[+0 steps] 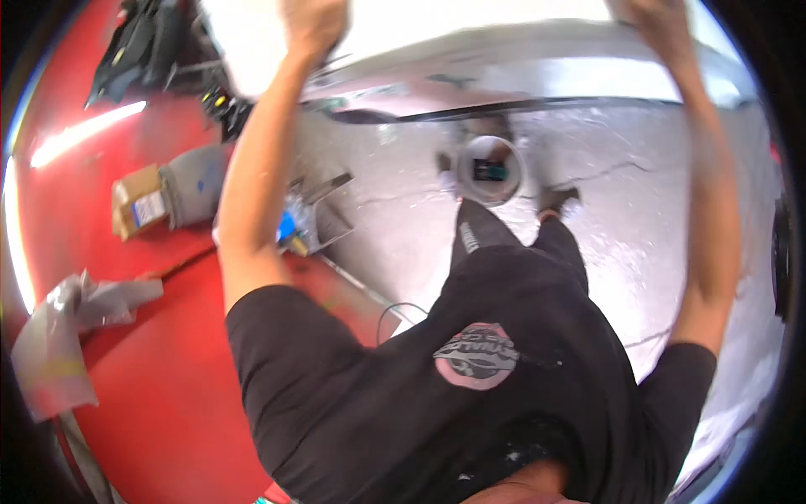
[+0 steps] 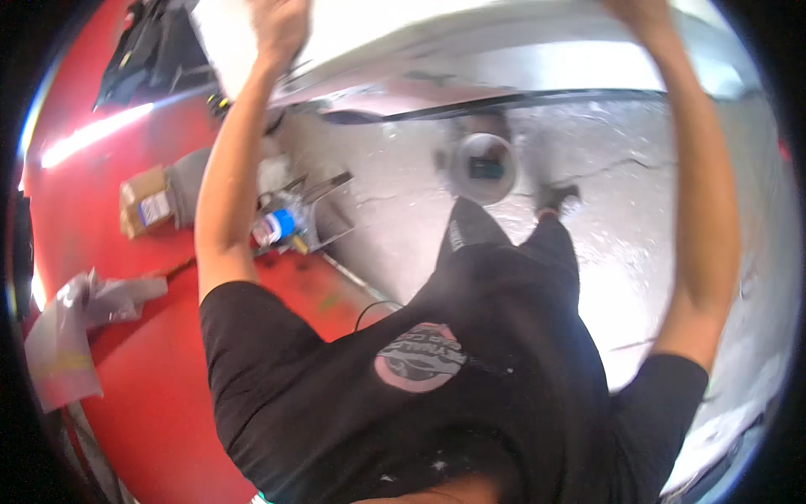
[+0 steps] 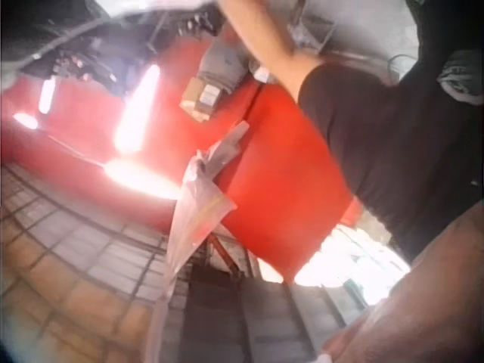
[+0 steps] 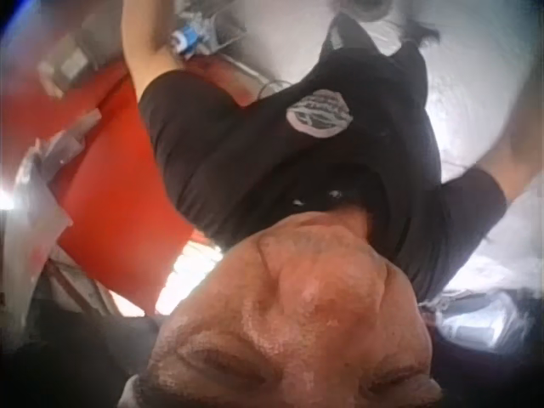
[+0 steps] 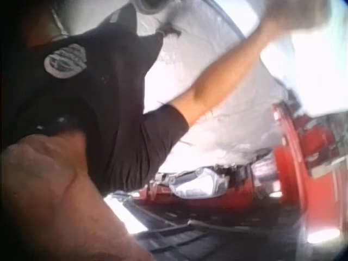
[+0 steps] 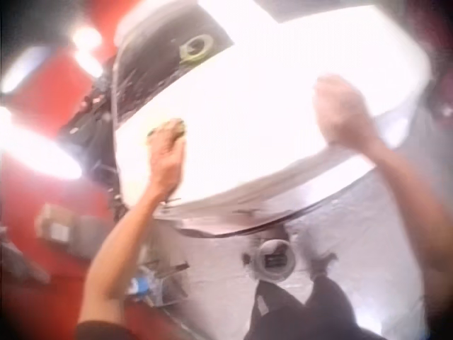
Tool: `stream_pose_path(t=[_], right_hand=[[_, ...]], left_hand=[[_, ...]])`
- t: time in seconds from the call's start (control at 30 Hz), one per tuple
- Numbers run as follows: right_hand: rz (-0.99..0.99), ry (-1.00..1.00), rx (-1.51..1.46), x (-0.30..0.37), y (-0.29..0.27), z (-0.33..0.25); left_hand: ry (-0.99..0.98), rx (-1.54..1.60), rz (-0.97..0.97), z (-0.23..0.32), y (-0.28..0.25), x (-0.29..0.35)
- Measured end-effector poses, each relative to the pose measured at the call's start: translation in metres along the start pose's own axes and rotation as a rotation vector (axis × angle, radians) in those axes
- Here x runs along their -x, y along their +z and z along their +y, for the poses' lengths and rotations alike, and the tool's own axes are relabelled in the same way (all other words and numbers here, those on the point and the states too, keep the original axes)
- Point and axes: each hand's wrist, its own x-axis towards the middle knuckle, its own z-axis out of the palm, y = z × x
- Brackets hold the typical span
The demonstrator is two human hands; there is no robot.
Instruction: The person wipes a car panel with a cloth, applies a paste to a small piece of sandpaper, and then uses the sandpaper to sand down a specific area on the panel.
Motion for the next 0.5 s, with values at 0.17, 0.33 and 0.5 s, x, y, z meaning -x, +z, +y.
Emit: stream_pose_path(t=[0.17,0.33,0.5], right_hand=[[0.085,0.269,-0.319,0.019,0.0,-0.039],[0.014,0.381,-0.62,0.077,-0.087,-0.036],[-0.149,0.541,-0.594,0.169,-0.127,0.018]], left_hand=[[0.051,-0.068,-0.04,-0.033,-0.005,0.006],[-0.019,-0.096,-0.077,0.002,-0.003,-0.004],[-0.077,-0.095,-0.075,0.009,0.003,-0.008]])
